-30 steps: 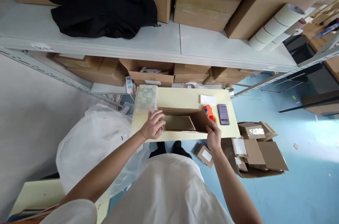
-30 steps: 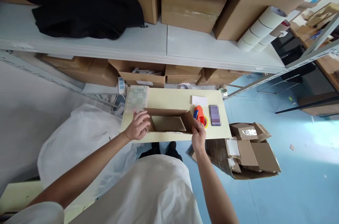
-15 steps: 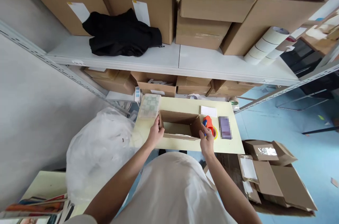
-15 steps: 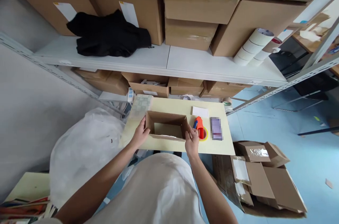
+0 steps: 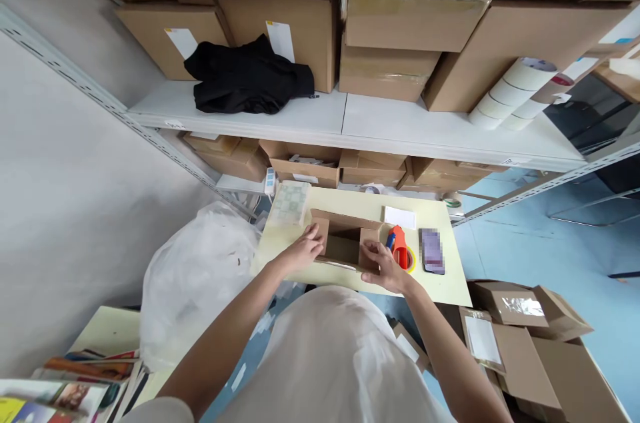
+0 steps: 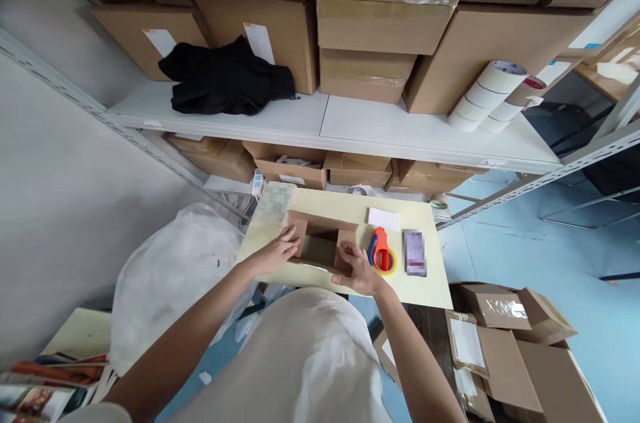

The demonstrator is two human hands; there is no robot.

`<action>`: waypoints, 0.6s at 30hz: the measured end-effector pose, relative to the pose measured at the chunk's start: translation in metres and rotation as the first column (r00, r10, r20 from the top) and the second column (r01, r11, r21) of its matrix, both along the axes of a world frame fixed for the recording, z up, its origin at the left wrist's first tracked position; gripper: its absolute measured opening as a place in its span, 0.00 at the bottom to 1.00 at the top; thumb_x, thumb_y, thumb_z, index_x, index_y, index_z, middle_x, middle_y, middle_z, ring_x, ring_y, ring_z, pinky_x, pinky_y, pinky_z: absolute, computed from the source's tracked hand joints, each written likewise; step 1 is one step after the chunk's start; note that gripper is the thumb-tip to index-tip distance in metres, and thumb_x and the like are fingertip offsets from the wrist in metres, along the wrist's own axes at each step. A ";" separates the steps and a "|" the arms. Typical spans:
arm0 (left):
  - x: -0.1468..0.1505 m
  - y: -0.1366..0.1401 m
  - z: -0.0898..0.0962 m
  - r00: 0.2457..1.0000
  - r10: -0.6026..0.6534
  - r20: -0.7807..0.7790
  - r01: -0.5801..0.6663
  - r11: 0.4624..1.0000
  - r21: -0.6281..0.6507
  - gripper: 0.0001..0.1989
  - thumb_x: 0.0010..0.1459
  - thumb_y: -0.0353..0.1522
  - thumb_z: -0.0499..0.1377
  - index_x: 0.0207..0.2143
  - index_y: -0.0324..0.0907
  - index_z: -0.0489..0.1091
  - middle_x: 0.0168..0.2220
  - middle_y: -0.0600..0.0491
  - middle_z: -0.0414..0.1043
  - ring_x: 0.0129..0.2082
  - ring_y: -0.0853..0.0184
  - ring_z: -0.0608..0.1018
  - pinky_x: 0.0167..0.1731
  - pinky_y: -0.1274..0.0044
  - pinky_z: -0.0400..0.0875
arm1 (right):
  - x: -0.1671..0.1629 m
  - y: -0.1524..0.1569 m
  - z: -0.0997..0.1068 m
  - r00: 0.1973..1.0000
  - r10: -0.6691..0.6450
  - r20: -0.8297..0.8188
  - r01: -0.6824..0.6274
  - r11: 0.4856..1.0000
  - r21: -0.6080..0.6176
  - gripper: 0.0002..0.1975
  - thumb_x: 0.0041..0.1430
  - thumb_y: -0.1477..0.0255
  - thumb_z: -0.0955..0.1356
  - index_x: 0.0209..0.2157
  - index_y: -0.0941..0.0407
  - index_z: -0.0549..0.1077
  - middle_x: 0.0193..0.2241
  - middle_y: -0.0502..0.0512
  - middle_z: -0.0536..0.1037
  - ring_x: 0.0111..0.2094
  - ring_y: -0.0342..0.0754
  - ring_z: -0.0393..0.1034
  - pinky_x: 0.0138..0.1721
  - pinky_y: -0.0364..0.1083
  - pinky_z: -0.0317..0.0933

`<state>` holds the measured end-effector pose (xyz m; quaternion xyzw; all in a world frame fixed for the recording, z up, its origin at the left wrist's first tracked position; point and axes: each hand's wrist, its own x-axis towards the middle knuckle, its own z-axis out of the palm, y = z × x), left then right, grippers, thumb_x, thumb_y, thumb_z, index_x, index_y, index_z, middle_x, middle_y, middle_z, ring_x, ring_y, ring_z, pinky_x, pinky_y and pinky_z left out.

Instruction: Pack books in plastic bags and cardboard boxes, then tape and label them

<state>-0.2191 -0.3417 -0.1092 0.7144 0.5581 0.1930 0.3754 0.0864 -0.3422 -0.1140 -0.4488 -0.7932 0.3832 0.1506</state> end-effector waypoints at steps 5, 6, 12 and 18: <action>-0.011 -0.005 -0.003 0.992 -0.122 0.036 0.123 0.992 -0.012 0.27 0.52 0.46 0.61 0.53 0.44 0.70 0.65 0.44 0.49 0.66 0.49 0.47 0.60 0.54 0.53 | 0.007 0.007 0.003 0.993 0.062 -0.102 -0.068 0.995 -0.066 0.34 0.48 0.53 0.71 0.55 0.54 0.70 0.58 0.63 0.64 0.59 0.62 0.58 0.57 0.60 0.56; -0.014 -0.007 -0.006 0.991 -0.121 0.065 0.121 0.993 -0.006 0.28 0.51 0.46 0.62 0.52 0.44 0.70 0.65 0.44 0.50 0.66 0.49 0.48 0.60 0.54 0.53 | 0.007 0.007 0.002 0.988 0.027 -0.154 -0.039 0.996 -0.075 0.31 0.50 0.54 0.70 0.53 0.54 0.71 0.57 0.63 0.66 0.58 0.61 0.60 0.57 0.60 0.57; -0.011 -0.018 -0.039 0.925 0.294 0.240 -0.319 0.945 0.074 0.19 0.60 0.42 0.53 0.48 0.42 0.71 0.52 0.45 0.71 0.53 0.59 0.74 0.52 0.64 0.70 | -0.012 -0.010 -0.025 0.871 -0.386 -0.302 0.429 0.899 0.089 0.18 0.57 0.60 0.67 0.46 0.53 0.72 0.50 0.62 0.71 0.54 0.57 0.65 0.55 0.60 0.59; -0.001 -0.018 -0.052 0.842 0.423 0.334 -0.465 0.884 0.051 0.27 0.58 0.35 0.55 0.60 0.45 0.56 0.58 0.42 0.64 0.49 0.61 0.76 0.43 0.67 0.76 | -0.016 0.006 -0.019 0.906 -0.419 -0.056 0.409 0.837 0.364 0.39 0.54 0.60 0.69 0.63 0.51 0.52 0.64 0.66 0.50 0.64 0.66 0.44 0.58 0.67 0.50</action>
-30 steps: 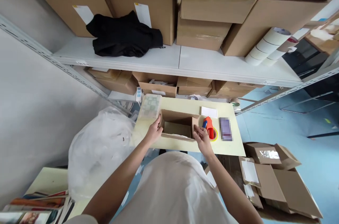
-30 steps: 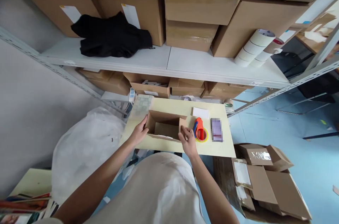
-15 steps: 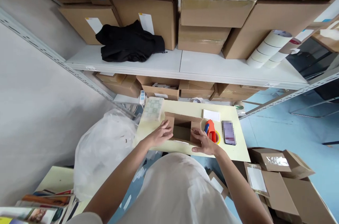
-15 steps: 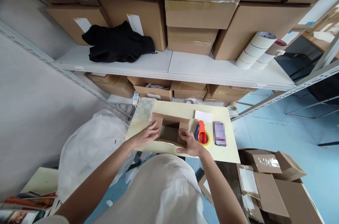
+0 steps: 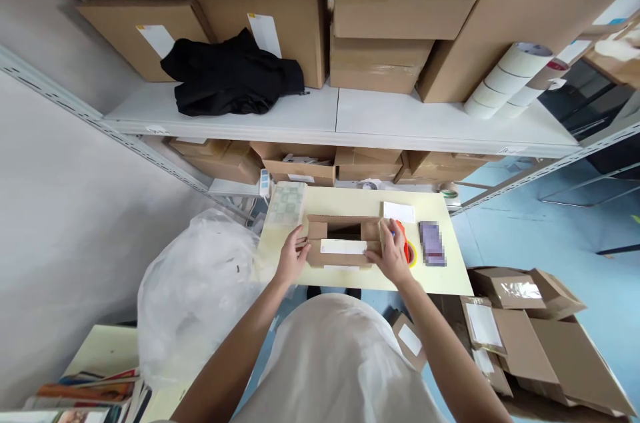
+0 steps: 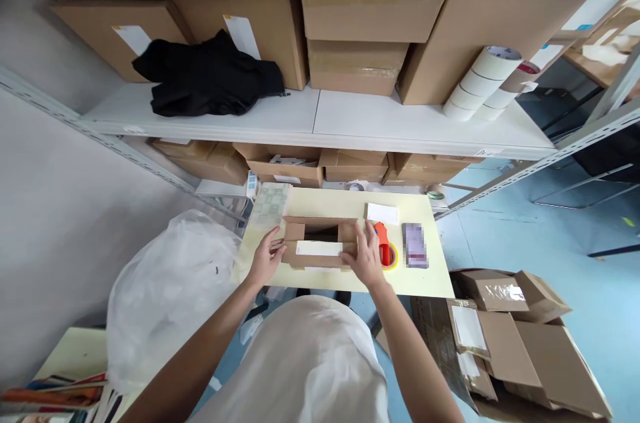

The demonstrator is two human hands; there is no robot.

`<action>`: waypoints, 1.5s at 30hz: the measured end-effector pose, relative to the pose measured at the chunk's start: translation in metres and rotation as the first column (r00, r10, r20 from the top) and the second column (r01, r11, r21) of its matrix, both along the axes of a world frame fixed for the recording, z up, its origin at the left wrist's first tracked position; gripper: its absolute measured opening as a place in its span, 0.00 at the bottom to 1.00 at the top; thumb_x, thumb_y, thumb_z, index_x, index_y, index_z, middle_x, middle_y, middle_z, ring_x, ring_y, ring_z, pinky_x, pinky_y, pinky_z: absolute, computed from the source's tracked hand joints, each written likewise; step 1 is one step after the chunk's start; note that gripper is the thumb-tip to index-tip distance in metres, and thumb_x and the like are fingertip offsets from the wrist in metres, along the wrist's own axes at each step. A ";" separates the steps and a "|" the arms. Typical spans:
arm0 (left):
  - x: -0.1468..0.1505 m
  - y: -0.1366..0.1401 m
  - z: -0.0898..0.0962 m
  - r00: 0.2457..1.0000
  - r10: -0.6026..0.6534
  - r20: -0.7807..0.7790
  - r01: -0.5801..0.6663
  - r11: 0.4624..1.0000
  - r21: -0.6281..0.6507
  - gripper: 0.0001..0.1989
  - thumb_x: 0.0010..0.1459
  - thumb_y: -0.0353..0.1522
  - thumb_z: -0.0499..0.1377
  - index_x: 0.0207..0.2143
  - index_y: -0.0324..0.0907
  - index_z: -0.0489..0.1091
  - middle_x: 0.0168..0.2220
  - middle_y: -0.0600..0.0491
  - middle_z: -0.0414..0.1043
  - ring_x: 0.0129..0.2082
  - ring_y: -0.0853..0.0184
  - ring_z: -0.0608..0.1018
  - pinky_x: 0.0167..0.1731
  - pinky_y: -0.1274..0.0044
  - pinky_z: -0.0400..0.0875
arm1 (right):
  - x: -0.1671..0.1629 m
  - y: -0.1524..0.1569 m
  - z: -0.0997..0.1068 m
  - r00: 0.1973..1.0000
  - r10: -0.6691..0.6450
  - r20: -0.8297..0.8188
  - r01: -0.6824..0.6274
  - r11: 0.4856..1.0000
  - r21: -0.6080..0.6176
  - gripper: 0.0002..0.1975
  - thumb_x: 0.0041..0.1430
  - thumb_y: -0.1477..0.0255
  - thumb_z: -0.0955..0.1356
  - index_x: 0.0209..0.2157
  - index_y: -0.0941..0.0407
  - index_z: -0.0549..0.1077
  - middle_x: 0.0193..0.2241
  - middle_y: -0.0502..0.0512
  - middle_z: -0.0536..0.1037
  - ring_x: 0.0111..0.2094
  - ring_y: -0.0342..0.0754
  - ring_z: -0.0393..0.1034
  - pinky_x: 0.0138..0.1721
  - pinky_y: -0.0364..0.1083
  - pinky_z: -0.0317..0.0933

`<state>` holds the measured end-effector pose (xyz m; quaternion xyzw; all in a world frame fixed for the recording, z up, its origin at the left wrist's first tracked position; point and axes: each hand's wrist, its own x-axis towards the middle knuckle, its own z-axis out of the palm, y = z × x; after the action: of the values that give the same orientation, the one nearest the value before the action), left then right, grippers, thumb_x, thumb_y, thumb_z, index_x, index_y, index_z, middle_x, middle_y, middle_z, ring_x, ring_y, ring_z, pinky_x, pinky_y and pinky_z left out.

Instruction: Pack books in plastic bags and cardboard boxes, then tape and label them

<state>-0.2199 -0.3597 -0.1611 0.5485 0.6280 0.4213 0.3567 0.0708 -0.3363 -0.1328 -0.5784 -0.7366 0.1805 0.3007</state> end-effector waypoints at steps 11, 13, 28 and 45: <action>0.000 0.006 0.007 0.980 -0.099 -0.170 0.109 0.993 0.054 0.25 0.60 0.31 0.51 0.60 0.40 0.57 0.56 0.42 0.67 0.53 0.62 0.73 0.54 0.63 0.67 | -0.010 0.006 0.023 0.902 0.264 0.341 -0.221 0.962 -0.162 0.26 0.60 0.74 0.62 0.60 0.47 0.61 0.60 0.61 0.63 0.60 0.65 0.55 0.56 0.69 0.49; 0.001 0.008 0.010 0.960 -0.153 -0.235 0.175 0.982 0.074 0.22 0.60 0.31 0.49 0.58 0.40 0.62 0.57 0.43 0.66 0.57 0.61 0.70 0.58 0.63 0.63 | -0.009 -0.004 0.010 0.927 0.220 0.302 -0.172 0.969 -0.179 0.26 0.64 0.71 0.58 0.63 0.48 0.56 0.65 0.60 0.53 0.64 0.67 0.47 0.54 0.70 0.52; 0.002 0.014 0.013 0.876 -0.246 -0.415 0.268 0.963 -0.007 0.26 0.61 0.35 0.48 0.60 0.36 0.60 0.61 0.44 0.60 0.59 0.58 0.67 0.57 0.68 0.65 | -0.007 -0.013 0.011 0.943 0.293 0.160 -0.207 0.890 -0.407 0.52 0.52 0.68 0.71 0.66 0.45 0.33 0.68 0.60 0.26 0.61 0.66 0.55 0.50 0.59 0.65; 0.048 0.013 0.004 0.531 -0.337 -0.778 0.357 0.921 -0.155 0.31 0.62 0.39 0.49 0.65 0.37 0.50 0.66 0.43 0.48 0.67 0.53 0.50 0.63 0.55 0.44 | -0.017 0.001 -0.035 0.895 0.298 0.332 -0.162 0.911 -0.380 0.47 0.54 0.75 0.67 0.67 0.52 0.35 0.68 0.68 0.33 0.58 0.65 0.61 0.44 0.54 0.67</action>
<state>-0.1716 -0.3465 -0.1570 0.7947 0.5934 0.0627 0.1117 0.0542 -0.3349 -0.1678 -0.5529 -0.8022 0.2244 0.0221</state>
